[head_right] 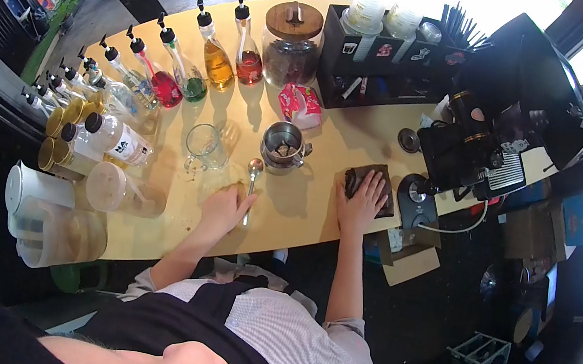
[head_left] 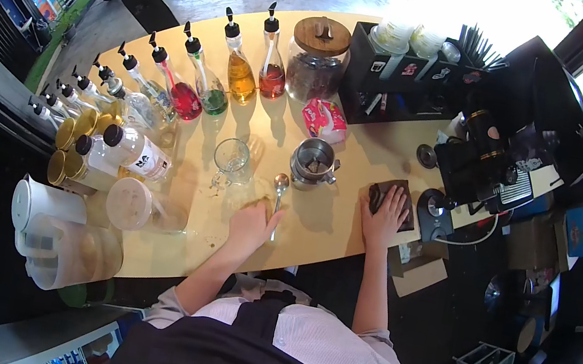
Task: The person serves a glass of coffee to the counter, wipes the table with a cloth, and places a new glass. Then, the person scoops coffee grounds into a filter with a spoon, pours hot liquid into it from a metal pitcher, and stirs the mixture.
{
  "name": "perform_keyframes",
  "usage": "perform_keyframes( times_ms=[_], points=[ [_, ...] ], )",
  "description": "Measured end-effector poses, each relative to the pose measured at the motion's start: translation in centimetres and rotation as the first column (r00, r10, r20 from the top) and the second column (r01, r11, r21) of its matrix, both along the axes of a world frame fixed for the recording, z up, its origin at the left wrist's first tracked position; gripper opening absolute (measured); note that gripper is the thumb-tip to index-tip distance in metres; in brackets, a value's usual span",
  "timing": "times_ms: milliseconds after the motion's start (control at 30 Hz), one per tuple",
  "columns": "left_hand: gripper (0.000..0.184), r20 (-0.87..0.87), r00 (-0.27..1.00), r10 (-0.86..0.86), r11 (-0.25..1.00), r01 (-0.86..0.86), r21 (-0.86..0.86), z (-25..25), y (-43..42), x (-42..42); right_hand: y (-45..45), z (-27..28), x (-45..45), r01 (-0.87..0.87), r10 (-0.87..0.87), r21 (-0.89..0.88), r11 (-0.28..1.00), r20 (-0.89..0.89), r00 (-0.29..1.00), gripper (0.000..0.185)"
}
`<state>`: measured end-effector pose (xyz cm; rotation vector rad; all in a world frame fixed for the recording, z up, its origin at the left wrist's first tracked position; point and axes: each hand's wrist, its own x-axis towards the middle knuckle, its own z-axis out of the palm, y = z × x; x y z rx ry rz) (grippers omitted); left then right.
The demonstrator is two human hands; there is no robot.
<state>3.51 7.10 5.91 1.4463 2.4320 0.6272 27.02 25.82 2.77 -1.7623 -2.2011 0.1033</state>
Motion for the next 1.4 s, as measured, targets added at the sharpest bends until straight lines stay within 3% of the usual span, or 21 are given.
perform_keyframes(
  times_ms=[33, 167, 233, 367, 433, 667, 967, 1067, 1100, 1167, 1300, 1367, 1400],
  points=[
    [0.038, -0.069, 0.997, -0.046, 0.995, 0.04, -0.088, -0.2, 0.6, 0.1, -0.2, -0.1, 0.1, -0.026, 0.026, 0.014, 1.0, -0.002, 1.0, 0.077],
    [0.034, -0.139, 0.987, -0.079, 0.994, 0.067, -0.085, -1.4, 2.1, 0.4, -1.1, -1.3, 1.0, -0.129, 0.129, -0.006, 0.992, 0.071, 0.989, 0.069],
    [0.03, -0.163, 0.986, -0.037, 0.996, 0.023, -0.088, -2.6, 2.3, 0.1, -2.9, -0.9, 0.8, -0.153, 0.153, 0.013, 0.988, -0.014, 0.988, 0.069],
    [0.027, -0.178, 0.983, -0.052, 0.998, 0.045, -0.046, -2.7, 0.5, -0.5, -8.5, 0.1, -0.9, -0.397, 0.381, -0.031, 0.917, -0.223, 0.897, 0.061],
    [0.028, -0.124, 0.992, -0.026, 0.998, 0.034, 0.058, -2.2, -1.3, -0.7, -11.7, 0.1, -2.5, -0.486, 0.467, -0.024, 0.874, -0.237, 0.852, 0.069],
    [0.028, 0.106, 0.992, 0.063, 0.995, -0.071, 0.077, -0.4, -7.9, -2.1, -14.5, -0.1, -8.9, -0.667, 0.606, -0.007, 0.745, -0.411, 0.682, 0.072],
    [0.027, 0.253, 0.957, 0.143, 0.972, -0.184, 0.147, -1.1, -12.1, -4.1, -13.4, -1.0, -16.5, -0.72, 0.691, 0.073, 0.69, -0.365, 0.624, 0.063],
    [0.03, 0.283, 0.944, 0.168, 0.965, -0.216, 0.146, -1.3, -12.3, -4.3, -14.8, -0.5, -15.1, -0.849, 0.796, 0.03, 0.527, -0.368, 0.481, 0.059],
    [0.033, 0.287, 0.943, 0.169, 0.957, -0.227, 0.183, -1.7, -12.3, -4.5, -15.2, -0.3, -13.7, -0.851, 0.798, 0.032, 0.525, -0.366, 0.478, 0.059],
    [0.038, 0.292, 0.941, 0.172, 0.946, -0.24, 0.216, -2.0, -12.6, -4.8, -15.7, 0.6, -10.5, -0.936, 0.856, -0.098, 0.339, -0.381, 0.349, 0.062],
    [0.042, 0.317, 0.931, 0.178, 0.941, -0.256, 0.223, -1.9, -13.0, -5.3, -15.1, 1.5, -6.7, -0.873, 0.855, -0.155, 0.463, -0.182, 0.486, 0.063],
    [0.042, 0.323, 0.929, 0.183, 0.941, -0.26, 0.216, -2.0, -13.3, -5.6, -14.7, 1.4, -7.3, -0.718, 0.707, -0.022, 0.696, -0.155, 0.69, 0.064],
    [0.041, 0.342, 0.922, 0.182, 0.948, -0.257, 0.19, -2.0, -13.5, -5.7, -14.8, 1.5, -8.2, -0.696, 0.687, -0.045, 0.717, -0.126, 0.716, 0.065]
  ],
)
